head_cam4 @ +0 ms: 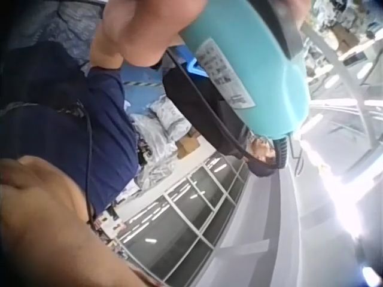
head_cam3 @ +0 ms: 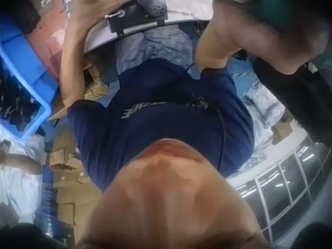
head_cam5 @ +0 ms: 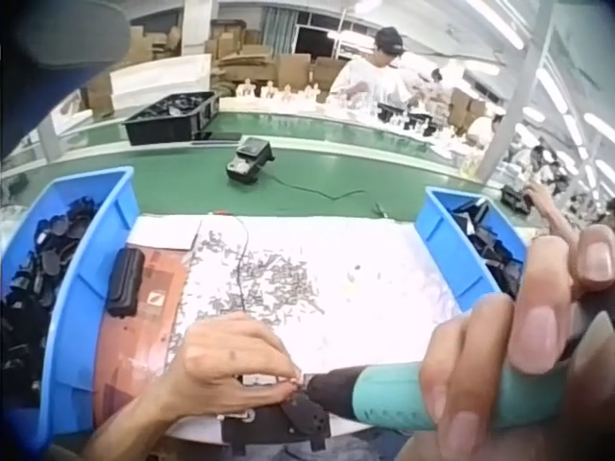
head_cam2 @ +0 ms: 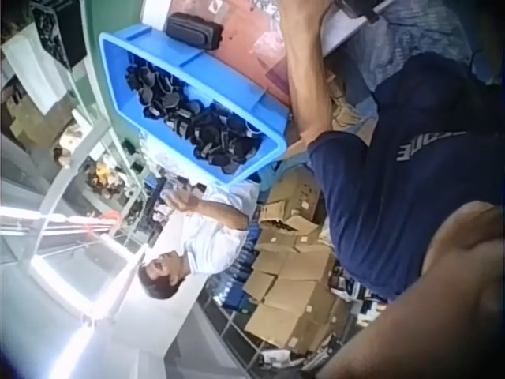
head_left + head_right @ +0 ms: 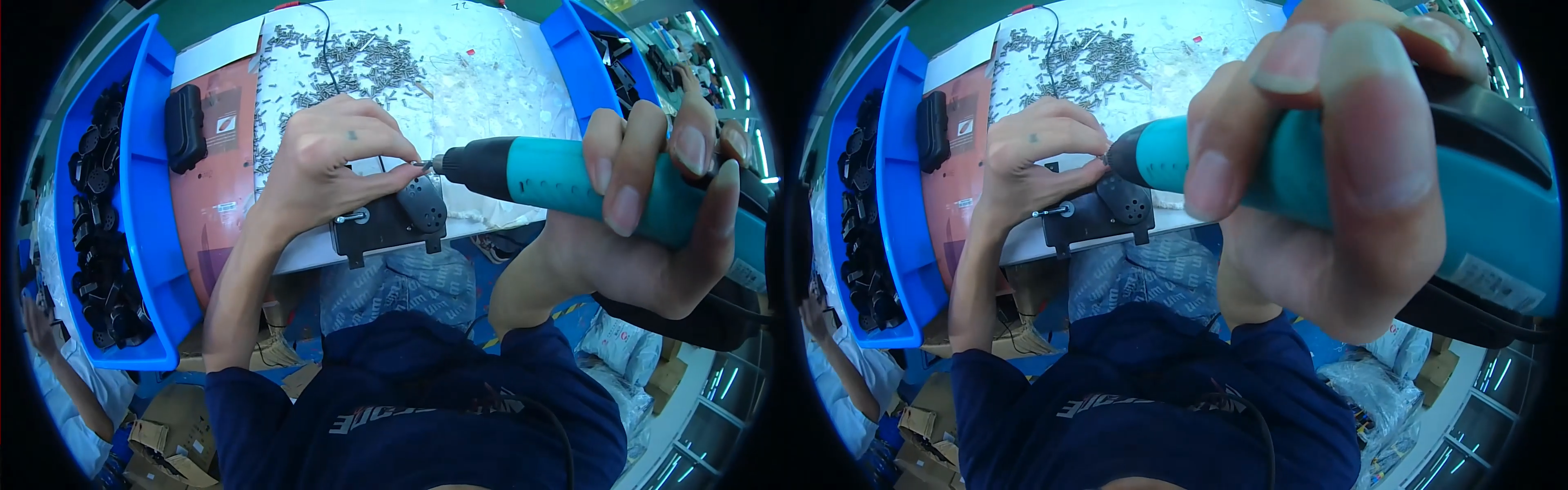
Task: Assembling small electronic components using an electric screwdriver at a factory workstation.
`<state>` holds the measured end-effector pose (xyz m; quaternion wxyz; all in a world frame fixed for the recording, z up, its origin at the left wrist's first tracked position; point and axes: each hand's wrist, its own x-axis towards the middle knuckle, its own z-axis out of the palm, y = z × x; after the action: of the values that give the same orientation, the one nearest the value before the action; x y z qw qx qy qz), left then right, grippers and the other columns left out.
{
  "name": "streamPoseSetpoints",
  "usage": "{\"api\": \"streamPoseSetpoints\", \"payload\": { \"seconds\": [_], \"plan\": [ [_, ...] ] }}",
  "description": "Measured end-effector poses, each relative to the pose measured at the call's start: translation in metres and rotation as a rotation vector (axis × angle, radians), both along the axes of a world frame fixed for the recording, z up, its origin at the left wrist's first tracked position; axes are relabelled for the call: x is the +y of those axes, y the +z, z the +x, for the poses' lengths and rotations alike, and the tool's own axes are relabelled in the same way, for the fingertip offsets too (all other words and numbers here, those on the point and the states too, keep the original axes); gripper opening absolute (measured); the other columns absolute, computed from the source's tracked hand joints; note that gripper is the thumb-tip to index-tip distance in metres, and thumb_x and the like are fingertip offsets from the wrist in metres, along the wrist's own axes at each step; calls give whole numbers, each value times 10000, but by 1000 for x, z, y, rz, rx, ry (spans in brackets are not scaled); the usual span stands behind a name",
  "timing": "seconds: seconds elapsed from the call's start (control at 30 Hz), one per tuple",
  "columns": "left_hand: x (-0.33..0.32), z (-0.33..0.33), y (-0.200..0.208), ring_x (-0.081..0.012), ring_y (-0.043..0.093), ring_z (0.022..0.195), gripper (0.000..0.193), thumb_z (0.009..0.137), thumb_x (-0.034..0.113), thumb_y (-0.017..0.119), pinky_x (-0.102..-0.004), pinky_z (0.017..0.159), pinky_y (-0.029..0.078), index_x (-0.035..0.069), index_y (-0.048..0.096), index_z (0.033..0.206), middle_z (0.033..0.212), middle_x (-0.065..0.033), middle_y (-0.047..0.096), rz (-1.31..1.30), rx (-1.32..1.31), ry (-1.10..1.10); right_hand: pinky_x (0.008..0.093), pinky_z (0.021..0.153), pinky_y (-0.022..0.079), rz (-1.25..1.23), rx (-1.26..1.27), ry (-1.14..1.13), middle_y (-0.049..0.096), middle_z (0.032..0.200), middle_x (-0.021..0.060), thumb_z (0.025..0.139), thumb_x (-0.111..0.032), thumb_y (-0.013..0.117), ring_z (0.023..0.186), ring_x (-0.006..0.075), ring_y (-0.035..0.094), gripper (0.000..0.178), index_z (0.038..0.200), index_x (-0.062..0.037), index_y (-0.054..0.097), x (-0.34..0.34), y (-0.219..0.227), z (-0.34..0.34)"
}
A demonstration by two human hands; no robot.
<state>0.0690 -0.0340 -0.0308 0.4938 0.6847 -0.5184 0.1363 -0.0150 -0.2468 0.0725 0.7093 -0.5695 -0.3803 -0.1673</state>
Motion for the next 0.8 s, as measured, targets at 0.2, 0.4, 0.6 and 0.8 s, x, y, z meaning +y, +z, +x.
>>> {"api": "streamPoseSetpoints", "payload": {
  "seconds": [0.2, 0.4, 0.6, 0.8],
  "plan": [
    [4, 0, 2, -175, 634, 679, 141, 637, 61, 781, -288, 589, 460, 79, 684, 738, 687, -31, 643, 16, -48, 13, 314, 631, 399, -8, 21, 48, 527, 1061, 116, 913, -180, 440, 642, 145, 534, 301, 1176, -37, 464, 6, -1, 5],
    [3, -2, 4, -183, 640, 683, 135, 642, 49, 776, -293, 594, 469, 73, 684, 739, 684, -43, 644, -6, -36, 19, 319, 628, 396, -21, 39, 80, 526, 1057, 121, 919, -157, 425, 632, 150, 523, 286, 1180, -45, 455, 10, -2, 7],
    [6, -4, 9, -193, 661, 745, 170, 643, 48, 775, -295, 663, 503, 60, 702, 796, 753, -63, 676, 39, 87, -23, 316, 619, 395, -21, 37, 43, 528, 1071, 135, 924, -144, 413, 620, 158, 521, 287, 1191, -46, 448, 15, 0, 4],
    [23, -7, 49, -245, 641, 988, 464, 629, 100, 770, -353, 867, 482, 54, 670, 1080, 1066, -131, 672, 48, 347, 39, 301, 606, 425, 141, 53, -100, 597, 1013, 128, 886, -142, 505, 618, 161, 565, 278, 1141, -31, 509, 5, -4, 1]
  ]
}}
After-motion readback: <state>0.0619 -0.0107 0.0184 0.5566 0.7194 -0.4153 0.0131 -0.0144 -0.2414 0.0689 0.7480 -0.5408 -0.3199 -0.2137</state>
